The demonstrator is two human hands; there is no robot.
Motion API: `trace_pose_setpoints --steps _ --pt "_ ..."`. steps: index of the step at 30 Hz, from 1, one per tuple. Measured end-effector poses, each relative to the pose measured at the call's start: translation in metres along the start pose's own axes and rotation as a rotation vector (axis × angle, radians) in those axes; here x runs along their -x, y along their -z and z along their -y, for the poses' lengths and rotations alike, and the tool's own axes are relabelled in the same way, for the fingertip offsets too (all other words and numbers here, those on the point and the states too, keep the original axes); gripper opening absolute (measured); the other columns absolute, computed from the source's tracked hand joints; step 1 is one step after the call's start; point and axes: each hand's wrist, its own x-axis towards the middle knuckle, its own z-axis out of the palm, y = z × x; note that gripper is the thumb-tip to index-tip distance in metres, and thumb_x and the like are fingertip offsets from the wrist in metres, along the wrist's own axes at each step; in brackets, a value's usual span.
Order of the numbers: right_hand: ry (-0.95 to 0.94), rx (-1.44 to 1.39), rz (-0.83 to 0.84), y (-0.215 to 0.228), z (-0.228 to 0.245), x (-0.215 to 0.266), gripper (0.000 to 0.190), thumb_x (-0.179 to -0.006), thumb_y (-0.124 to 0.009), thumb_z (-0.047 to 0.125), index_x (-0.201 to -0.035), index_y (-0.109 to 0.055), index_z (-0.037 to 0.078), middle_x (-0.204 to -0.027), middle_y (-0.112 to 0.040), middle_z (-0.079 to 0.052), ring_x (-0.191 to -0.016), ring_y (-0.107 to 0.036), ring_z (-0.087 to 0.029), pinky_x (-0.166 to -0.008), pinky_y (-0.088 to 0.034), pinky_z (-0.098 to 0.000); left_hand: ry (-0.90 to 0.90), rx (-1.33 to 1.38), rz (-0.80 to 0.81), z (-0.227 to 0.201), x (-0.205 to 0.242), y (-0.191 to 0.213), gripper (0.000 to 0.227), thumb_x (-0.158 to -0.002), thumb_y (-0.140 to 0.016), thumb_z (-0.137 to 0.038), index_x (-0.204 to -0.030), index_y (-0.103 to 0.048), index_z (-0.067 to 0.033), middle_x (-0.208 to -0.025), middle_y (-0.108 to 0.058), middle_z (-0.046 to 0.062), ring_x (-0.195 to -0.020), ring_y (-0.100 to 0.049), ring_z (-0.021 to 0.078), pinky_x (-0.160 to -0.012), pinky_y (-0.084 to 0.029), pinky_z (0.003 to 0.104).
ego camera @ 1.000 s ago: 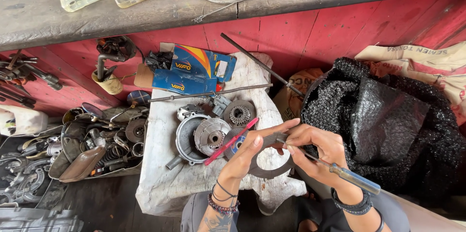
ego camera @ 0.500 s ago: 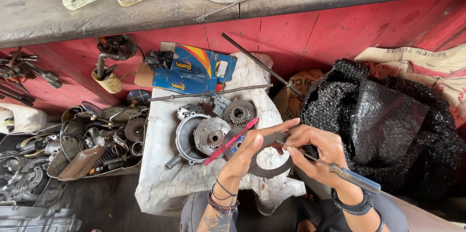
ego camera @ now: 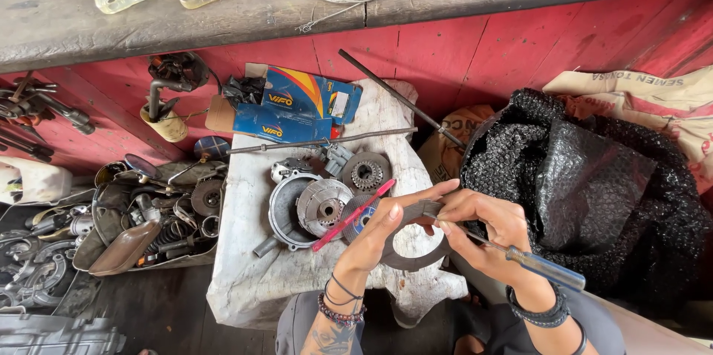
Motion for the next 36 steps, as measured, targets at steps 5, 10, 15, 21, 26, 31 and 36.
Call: trace_pose_setpoints --steps 5,10,15,21,26,31,36 --pt "-0.020 0.003 -0.046 -0.003 0.000 0.001 0.009 -0.091 -0.069 0.008 -0.086 -0.067 0.001 -0.083 -0.075 -0.012 -0.075 -0.078 -0.019 -0.068 -0.067 -0.0232 0.003 -0.013 -0.008 -0.003 0.000 -0.001 0.096 -0.097 -0.037 -0.076 -0.155 -0.047 -0.0005 -0.124 -0.067 0.011 -0.104 -0.057 0.0172 -0.088 -0.049 0.033" --pt "0.004 0.040 0.023 0.002 -0.003 0.000 0.009 -0.089 -0.071 0.008 -0.084 -0.066 0.002 -0.083 -0.074 -0.011 -0.077 -0.076 -0.021 -0.072 -0.064 -0.0274 0.021 0.011 0.000 0.001 -0.001 0.000 0.093 -0.097 -0.036 -0.076 -0.154 -0.048 -0.0038 -0.133 -0.067 0.015 -0.113 -0.062 0.0218 -0.090 -0.050 0.033" --pt "-0.009 0.002 -0.048 -0.004 0.005 -0.001 0.008 -0.092 -0.068 0.007 -0.089 -0.067 0.000 -0.083 -0.075 -0.013 -0.076 -0.080 -0.018 -0.070 -0.068 -0.0219 0.001 0.010 -0.011 0.002 0.000 0.001 0.096 -0.097 -0.037 -0.077 -0.153 -0.047 0.0004 -0.140 -0.063 0.015 -0.109 -0.060 0.0193 -0.088 -0.052 0.034" --pt "0.031 -0.123 -0.054 0.000 -0.012 -0.002 0.007 -0.084 -0.075 0.001 -0.079 -0.072 -0.002 -0.075 -0.078 -0.012 -0.069 -0.078 -0.021 -0.061 -0.062 -0.0287 -0.091 0.094 -0.096 0.023 -0.004 -0.006 0.088 -0.101 -0.036 -0.066 -0.152 -0.050 0.0039 -0.136 -0.065 0.024 -0.107 -0.068 0.0277 -0.085 -0.059 0.042" --pt "0.021 -0.204 -0.071 0.001 -0.018 -0.007 0.003 -0.083 -0.074 -0.003 -0.081 -0.074 -0.004 -0.076 -0.077 -0.013 -0.075 -0.078 -0.022 -0.065 -0.063 -0.0296 -0.086 -0.009 -0.187 0.007 -0.006 -0.008 0.089 -0.100 -0.024 -0.072 -0.148 -0.054 -0.0022 -0.143 -0.057 0.027 -0.119 -0.060 0.0436 -0.097 -0.049 0.058" --pt "-0.098 -0.186 -0.155 0.005 -0.020 -0.008 0.002 -0.085 -0.074 -0.005 -0.083 -0.074 -0.005 -0.078 -0.076 -0.014 -0.076 -0.076 -0.020 -0.063 -0.062 -0.0264 -0.259 -0.293 -0.520 0.000 -0.007 -0.006 0.071 -0.105 -0.027 -0.062 -0.145 -0.057 -0.0115 -0.143 -0.056 0.020 -0.123 -0.061 0.0406 -0.098 -0.051 0.052" --pt "-0.150 -0.147 -0.190 0.014 -0.030 -0.009 0.004 -0.090 -0.070 -0.006 -0.091 -0.073 -0.009 -0.083 -0.074 -0.018 -0.072 -0.072 -0.020 -0.064 -0.062 -0.0283 -0.629 -1.033 -0.526 -0.094 0.006 -0.052 0.040 -0.099 -0.052 -0.028 -0.130 -0.064 -0.0057 -0.124 -0.064 0.011 -0.122 -0.064 0.0325 -0.101 -0.054 0.046"
